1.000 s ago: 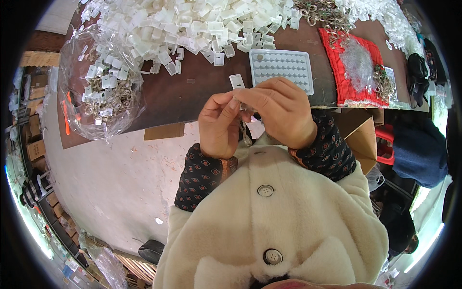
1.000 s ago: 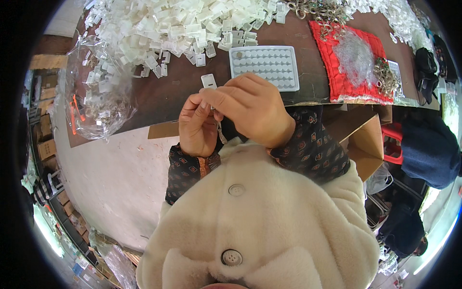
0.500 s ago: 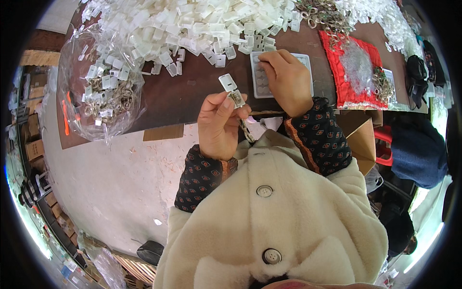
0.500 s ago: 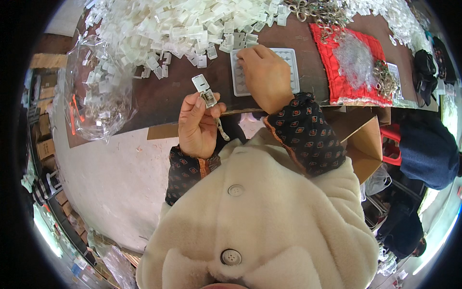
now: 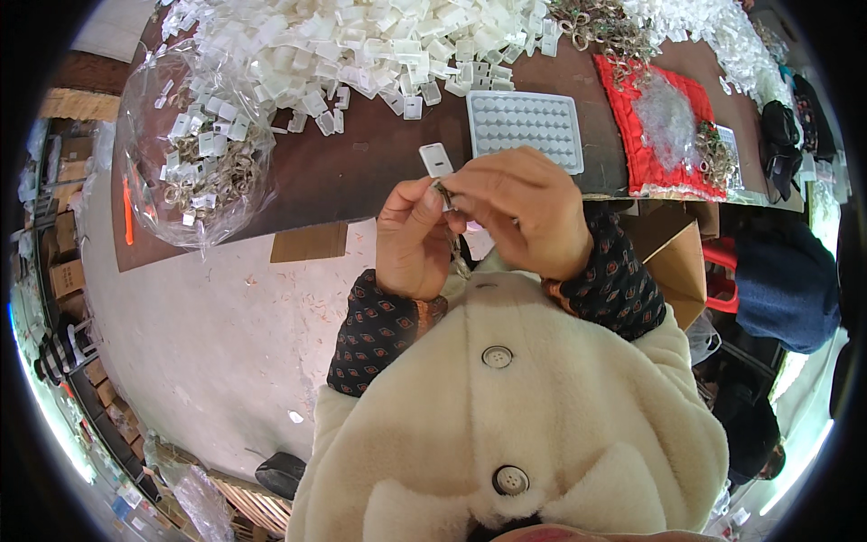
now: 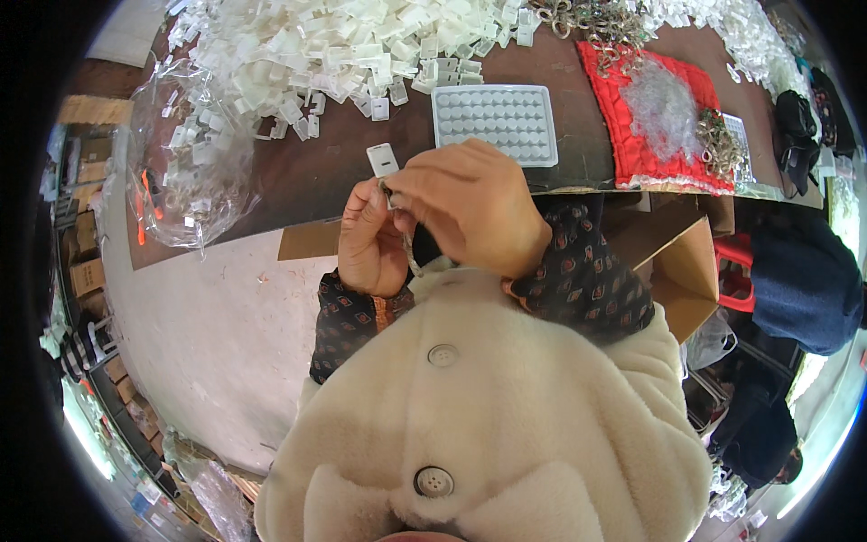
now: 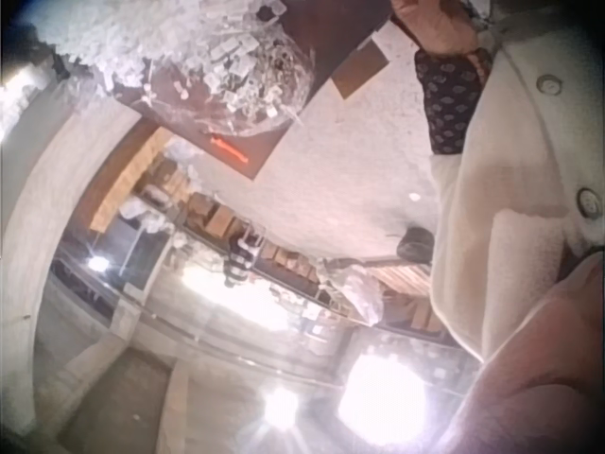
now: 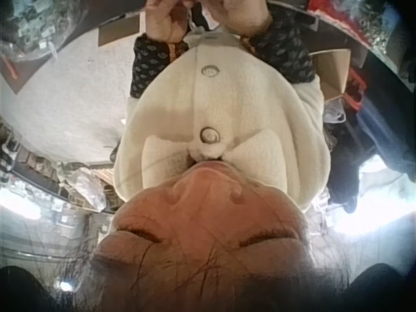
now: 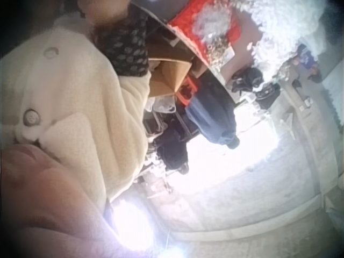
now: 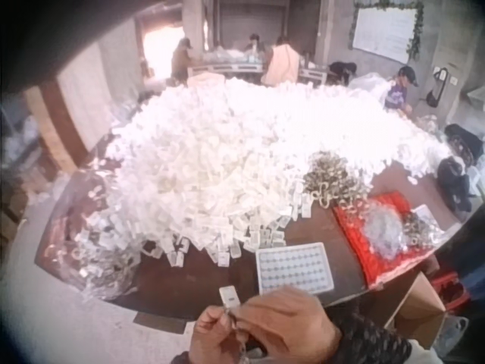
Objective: The person assembles small electronic components by inserting metal rings into white plastic housings and testing them with a light source. They repeatedly pick up housings and rings, insert the rings, and check for illumination before placing the assembled units on the table.
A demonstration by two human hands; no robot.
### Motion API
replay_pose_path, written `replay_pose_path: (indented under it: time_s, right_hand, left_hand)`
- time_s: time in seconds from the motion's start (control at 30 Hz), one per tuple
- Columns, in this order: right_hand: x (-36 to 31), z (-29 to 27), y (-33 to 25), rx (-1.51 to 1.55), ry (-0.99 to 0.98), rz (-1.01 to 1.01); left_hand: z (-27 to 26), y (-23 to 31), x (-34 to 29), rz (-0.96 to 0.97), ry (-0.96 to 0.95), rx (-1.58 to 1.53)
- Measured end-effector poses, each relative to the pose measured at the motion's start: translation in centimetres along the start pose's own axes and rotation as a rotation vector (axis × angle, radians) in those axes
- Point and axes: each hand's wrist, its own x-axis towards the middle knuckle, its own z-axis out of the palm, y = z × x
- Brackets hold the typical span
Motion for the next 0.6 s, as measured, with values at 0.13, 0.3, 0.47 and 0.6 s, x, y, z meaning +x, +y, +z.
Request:
replay_pose_path:
  time_s: [0.13,0.3,0.47,0.6]
  right_hand:
    - [-0.5,0.0,-0.5,0.022,0.026,-0.088]
    - [-0.5,-0.3,-0.2,0.724,0.041,0.66]
    - [-1.1,-0.2,-0.8,0.878,0.076,0.641]
    - [-1.6,0.0,-0.9,0.69,0.078,0.231]
  left_hand:
    - [0.5,-0.1,-0.5,-0.005,0.016,-0.076]
    - [0.9,-0.6,-0.7,-0.067,-0.118,-0.013]
    - [1.1,-0.9,-1.1,-0.109,-0.095,-0.02]
    - [1.7,-0.6,-1.2,-0.156,-0.086,-0.048]
